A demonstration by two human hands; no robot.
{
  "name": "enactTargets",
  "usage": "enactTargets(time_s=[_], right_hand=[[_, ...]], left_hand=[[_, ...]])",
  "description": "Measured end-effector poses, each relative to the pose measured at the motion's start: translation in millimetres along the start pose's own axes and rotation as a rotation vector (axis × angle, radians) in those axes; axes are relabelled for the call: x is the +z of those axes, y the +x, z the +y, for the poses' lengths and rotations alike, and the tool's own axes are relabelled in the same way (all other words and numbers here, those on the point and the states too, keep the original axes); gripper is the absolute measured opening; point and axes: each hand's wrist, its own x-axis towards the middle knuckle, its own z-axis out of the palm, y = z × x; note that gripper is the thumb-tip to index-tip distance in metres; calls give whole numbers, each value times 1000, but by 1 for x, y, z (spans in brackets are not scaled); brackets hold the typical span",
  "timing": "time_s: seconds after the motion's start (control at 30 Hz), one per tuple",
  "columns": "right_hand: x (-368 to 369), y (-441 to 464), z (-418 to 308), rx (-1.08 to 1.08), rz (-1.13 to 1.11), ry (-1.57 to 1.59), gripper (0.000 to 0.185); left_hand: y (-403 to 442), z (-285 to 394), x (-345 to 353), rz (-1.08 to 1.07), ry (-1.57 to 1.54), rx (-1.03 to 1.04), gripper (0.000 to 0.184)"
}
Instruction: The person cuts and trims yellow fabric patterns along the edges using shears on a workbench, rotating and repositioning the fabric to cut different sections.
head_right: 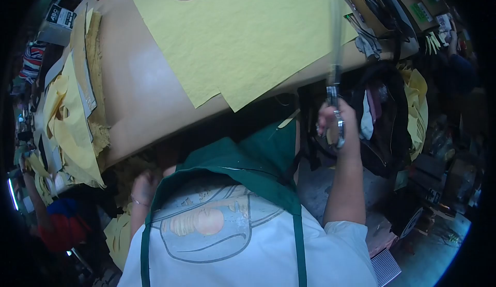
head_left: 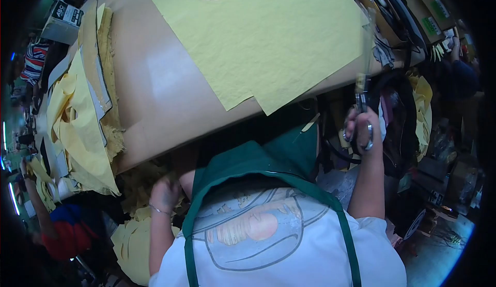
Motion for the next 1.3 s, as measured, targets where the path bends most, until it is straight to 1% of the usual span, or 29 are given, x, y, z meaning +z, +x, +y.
enactTargets(time_s=[0.03, 0.07, 0.1, 0.17, 0.2, 0.27, 0.3, 0.4, 0.5, 0.6, 0.7, 0.73, 0.8, 0.87, 0.93, 0.97, 1.0, 1.03, 1.1, 1.17, 1.2, 1.23, 1.27, 1.3], right_hand=[[-8, 0, 3, -73, 47, 111, 57], [-10, -3, 4, -145, 101, 163, 57], [-14, -2, 4, -151, 113, 228, 58], [-14, -3, 1, -189, 188, 268, 60], [-16, -4, 2, -175, 199, 290, 61], [-21, -9, 5, -151, 209, 330, 59], [-26, -12, 8, -163, 206, 294, 58], [-38, -18, 21, -181, 183, 202, 54], [-44, -19, 26, -131, 195, 146, 54], [-45, -9, 24, -105, 179, 178, 54], [-46, 2, 14, -113, 155, 155, 53], [-47, 5, 12, -117, 146, 131, 53], [-48, 9, 7, -123, 143, 99, 53], [-48, 9, 9, -98, 126, 82, 53], [-50, 8, 19, -84, 102, 49, 53], [-50, 6, 25, -69, 85, 29, 53], [-48, 3, 29, -59, 64, 10, 53], [-46, 1, 32, -51, 38, -12, 53], [-41, -2, 34, 35, 13, -49, 57], [-37, -3, 38, 79, -42, -116, 59], [-36, -3, 39, 109, -49, -170, 62], [-33, -4, 39, 107, -75, -151, 62], [-30, -4, 38, 103, -102, -134, 62], [-27, -3, 36, 96, -128, -120, 63]], left_hand=[[12, 25, -24, 192, -223, 214, 15], [22, 52, -45, 286, -187, 299, 17], [34, 79, -61, 347, -182, 400, 20], [59, 125, -71, 498, -148, 639, 25], [69, 142, -72, 588, -123, 775, 27], [88, 161, -67, 577, -131, 782, 25], [94, 167, -61, 571, -135, 783, 23], [112, 163, -56, 624, -144, 824, 16], [112, 168, -59, 607, -166, 798, 8], [118, 169, -57, 645, -102, 805, 9], [118, 175, -59, 629, -4, 738, 9], [120, 174, -61, 632, 33, 744, 9], [132, 160, -68, 629, 115, 761, 10], [149, 123, -82, 650, 238, 651, 12], [155, 79, -98, 603, 342, 411, 13], [148, 67, -109, 624, 445, 401, 13], [150, 43, -111, 665, 442, 427, 10], [142, 33, -117, 588, 412, 333, 9], [131, 21, -119, 522, 290, 257, 13], [122, 38, -112, 629, 241, 448, 31], [113, 65, -106, 584, 247, 507, 45], [102, 102, -99, 540, 249, 564, 60], [91, 136, -87, 367, 244, 530, 84], [84, 168, -74, 288, 303, 568, 90]])
